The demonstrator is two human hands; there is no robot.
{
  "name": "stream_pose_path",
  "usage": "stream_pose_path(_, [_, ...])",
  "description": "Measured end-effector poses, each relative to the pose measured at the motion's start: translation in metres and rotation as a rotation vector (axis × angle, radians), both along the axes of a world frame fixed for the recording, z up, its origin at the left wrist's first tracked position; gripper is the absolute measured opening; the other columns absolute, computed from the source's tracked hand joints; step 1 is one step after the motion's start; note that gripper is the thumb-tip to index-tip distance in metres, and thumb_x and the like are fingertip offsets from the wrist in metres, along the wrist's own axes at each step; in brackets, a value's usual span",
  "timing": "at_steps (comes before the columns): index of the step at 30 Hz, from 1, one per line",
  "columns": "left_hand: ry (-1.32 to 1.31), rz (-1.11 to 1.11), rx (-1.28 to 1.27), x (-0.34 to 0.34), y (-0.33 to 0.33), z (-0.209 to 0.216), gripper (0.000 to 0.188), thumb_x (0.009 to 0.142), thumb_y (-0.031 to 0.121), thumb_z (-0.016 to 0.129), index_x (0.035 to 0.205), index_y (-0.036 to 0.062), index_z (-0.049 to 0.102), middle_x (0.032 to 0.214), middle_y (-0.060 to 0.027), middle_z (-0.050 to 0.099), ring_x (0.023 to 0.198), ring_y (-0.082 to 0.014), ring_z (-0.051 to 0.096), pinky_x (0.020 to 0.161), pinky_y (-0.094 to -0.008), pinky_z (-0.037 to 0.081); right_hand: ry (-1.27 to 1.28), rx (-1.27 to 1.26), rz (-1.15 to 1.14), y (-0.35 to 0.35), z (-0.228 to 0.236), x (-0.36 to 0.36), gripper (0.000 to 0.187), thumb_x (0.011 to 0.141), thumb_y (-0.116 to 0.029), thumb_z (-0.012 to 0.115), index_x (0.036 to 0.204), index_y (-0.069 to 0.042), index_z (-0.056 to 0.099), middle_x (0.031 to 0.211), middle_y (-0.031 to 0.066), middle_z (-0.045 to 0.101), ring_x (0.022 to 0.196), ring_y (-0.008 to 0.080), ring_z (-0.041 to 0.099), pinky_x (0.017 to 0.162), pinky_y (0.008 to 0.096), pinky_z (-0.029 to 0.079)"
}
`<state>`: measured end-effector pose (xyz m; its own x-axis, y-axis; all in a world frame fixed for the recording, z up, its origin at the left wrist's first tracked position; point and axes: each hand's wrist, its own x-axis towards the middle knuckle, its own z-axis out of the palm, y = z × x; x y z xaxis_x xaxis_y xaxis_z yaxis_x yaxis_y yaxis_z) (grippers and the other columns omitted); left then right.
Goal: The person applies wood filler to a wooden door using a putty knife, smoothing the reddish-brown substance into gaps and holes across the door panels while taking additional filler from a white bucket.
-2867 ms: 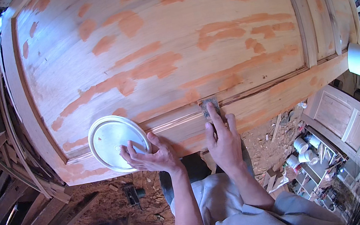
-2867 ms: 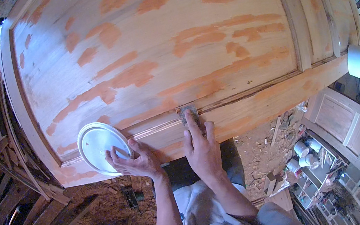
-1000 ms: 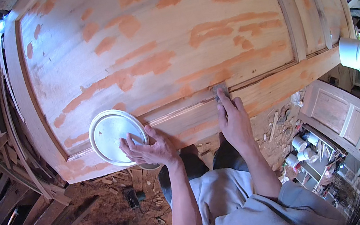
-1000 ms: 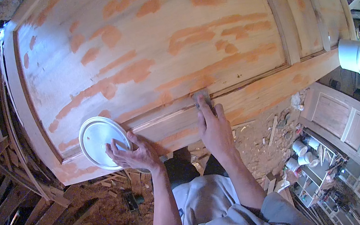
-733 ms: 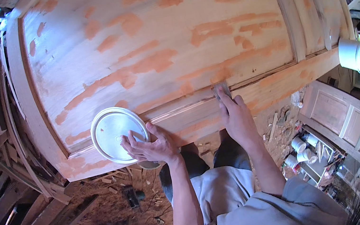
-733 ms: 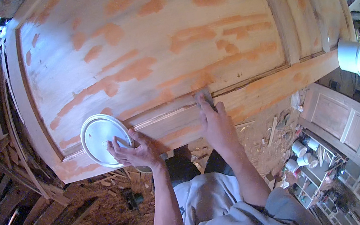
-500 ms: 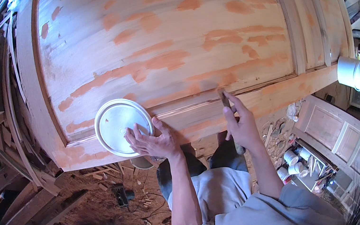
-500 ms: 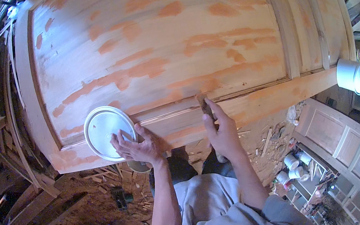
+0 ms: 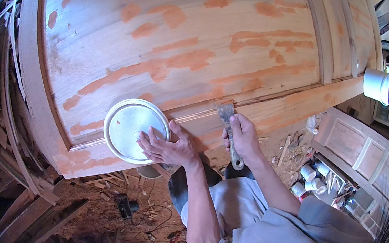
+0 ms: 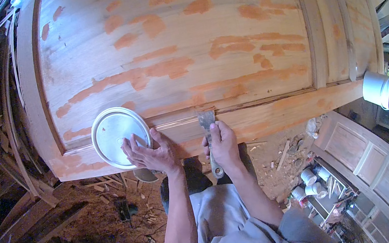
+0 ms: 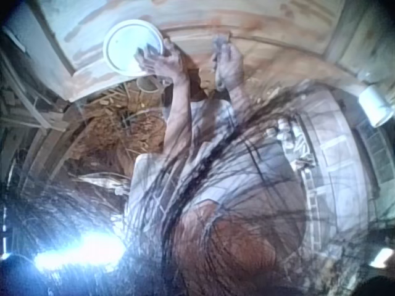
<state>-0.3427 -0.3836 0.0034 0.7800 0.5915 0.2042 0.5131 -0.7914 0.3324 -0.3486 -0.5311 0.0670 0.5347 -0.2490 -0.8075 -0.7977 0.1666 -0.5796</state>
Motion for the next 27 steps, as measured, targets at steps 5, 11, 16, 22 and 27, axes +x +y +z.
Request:
stream_pose_path(5, [0.011,0.004,-0.008,0.0,-0.001,0.001,0.059,0.092,0.051,0.064,0.133,0.0105,0.052,0.145,-0.0151,0.046,0.14,-0.0335,0.04,0.115,-0.0521,0.025,0.026,-0.031,0.015,0.0,0.003,0.009,0.028,0.108,-0.03,0.04,0.092,-0.008,0.048,0.065,0.0027,0.056,0.047,0.0094,0.054,0.04,0.0271,0.047])
stream_pose_path(11, [-0.002,-0.005,-0.029,-0.002,-0.002,0.0,0.06,0.092,0.051,0.064,0.133,0.0104,0.052,0.146,-0.0153,0.045,0.14,-0.034,0.039,0.115,-0.0522,0.024,-0.026,-0.04,0.026,-0.004,-0.007,0.003,0.029,0.108,-0.03,0.041,0.091,-0.008,0.048,0.063,0.0024,0.055,0.045,0.0092,0.053,0.038,0.0272,0.046])
stream_pose_path(16, [-0.007,-0.009,-0.01,-0.003,0.0,0.0,0.059,0.092,0.051,0.063,0.133,0.0104,0.052,0.146,-0.015,0.046,0.14,-0.0338,0.04,0.114,-0.0516,0.024,-0.013,-0.053,0.027,-0.002,-0.007,0.006,0.03,0.108,-0.031,0.041,0.091,-0.008,0.049,0.062,0.0022,0.054,0.043,0.009,0.051,0.037,0.0271,0.045])
stream_pose_path(22, [-0.009,-0.017,-0.024,-0.002,0.0,-0.001,0.059,0.093,0.049,0.062,0.135,0.011,0.048,0.146,-0.0163,0.044,0.14,-0.0352,0.038,0.115,-0.0545,0.023,-0.115,0.025,-0.069,-0.007,-0.005,0.004,0.03,0.108,-0.031,0.042,0.092,-0.007,0.051,0.062,0.0022,0.055,0.044,0.0089,0.052,0.039,0.0268,0.046])
stream_pose_path(27, [-0.029,-0.016,-0.009,-0.002,0.002,0.0,0.058,0.092,0.05,0.063,0.132,0.0102,0.052,0.146,-0.0144,0.046,0.14,-0.0331,0.04,0.114,-0.0506,0.025,-0.06,0.009,0.062,-0.002,-0.005,0.001,0.03,0.108,-0.033,0.043,0.091,-0.009,0.051,0.064,0.0017,0.056,0.045,0.0087,0.053,0.038,0.0259,0.045])
